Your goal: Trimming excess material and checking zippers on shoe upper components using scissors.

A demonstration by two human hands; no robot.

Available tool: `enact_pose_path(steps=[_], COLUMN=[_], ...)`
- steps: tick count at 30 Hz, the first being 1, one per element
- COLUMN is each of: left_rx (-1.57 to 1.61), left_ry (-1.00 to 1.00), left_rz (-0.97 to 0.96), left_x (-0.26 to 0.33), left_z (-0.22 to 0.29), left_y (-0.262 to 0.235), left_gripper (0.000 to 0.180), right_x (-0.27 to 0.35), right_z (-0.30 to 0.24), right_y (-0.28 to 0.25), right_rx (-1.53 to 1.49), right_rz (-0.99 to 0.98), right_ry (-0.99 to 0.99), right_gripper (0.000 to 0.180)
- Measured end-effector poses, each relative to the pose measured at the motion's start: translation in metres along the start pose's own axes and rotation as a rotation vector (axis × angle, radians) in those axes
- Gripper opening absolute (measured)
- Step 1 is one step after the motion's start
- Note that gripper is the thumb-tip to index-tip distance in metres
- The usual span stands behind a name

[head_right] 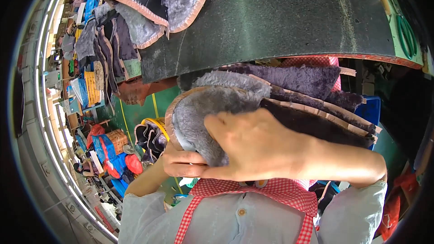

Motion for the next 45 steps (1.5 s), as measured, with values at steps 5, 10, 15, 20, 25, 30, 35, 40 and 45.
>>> enact_pose_path(steps=[5, 10, 15, 20, 25, 30, 35, 40, 45], left_rx=[-0.111, -0.091, 0.17, 0.457, 0.994, 0.886, 0.93, 0.935, 0.895], left_ry=[-0.065, -0.094, -0.203, -0.791, -1.08, -1.083, -1.059, -0.899, -0.88], left_rz=[0.057, 0.138, 0.162, 0.835, 0.518, 0.558, 0.553, 0.511, 0.429], left_x=[0.014, 0.025, 0.043, 0.091, 0.099, 0.101, 0.09, 0.084, 0.068], left_z=[0.011, 0.011, 0.012, 0.008, 0.018, 0.008, 0.005, 0.003, 0.0], left_y=[0.003, 0.01, 0.001, -0.006, 0.017, 0.017, 0.017, 0.018, 0.016], left_gripper=[0.018, 0.017, 0.011, 0.063, 0.077, 0.06, 0.053, 0.045, 0.045], right_x=[0.002, 0.009, 0.016, 0.024, 0.025, 0.019, 0.011, 0.006, -0.01], right_z=[0.005, 0.0, -0.018, -0.024, -0.029, -0.033, -0.029, -0.03, -0.036], right_y=[0.015, 0.025, 0.043, 0.053, 0.066, 0.073, 0.051, 0.052, 0.051], right_rx=[-0.102, -0.06, 0.047, -0.012, -0.101, -0.211, -0.245, -0.166, 0.066], right_rz=[-0.069, 0.078, 0.224, 0.236, 0.209, 0.089, 0.151, 0.217, 0.294], right_ry=[-0.017, -0.036, -0.123, -0.071, -0.107, -0.228, -0.141, -0.045, 0.051], right_gripper=[0.031, 0.017, 0.017, 0.017, 0.019, 0.014, 0.014, 0.029, 0.051])
Point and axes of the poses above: each hand's wrist, its own x-axis away from the middle knuckle, its own y-axis out of the palm, z = x × y, the point moved 4 cm from there along -x, towards the middle knuckle, and after that the axes turned 3 degrees about x, right-handed, at the moved point
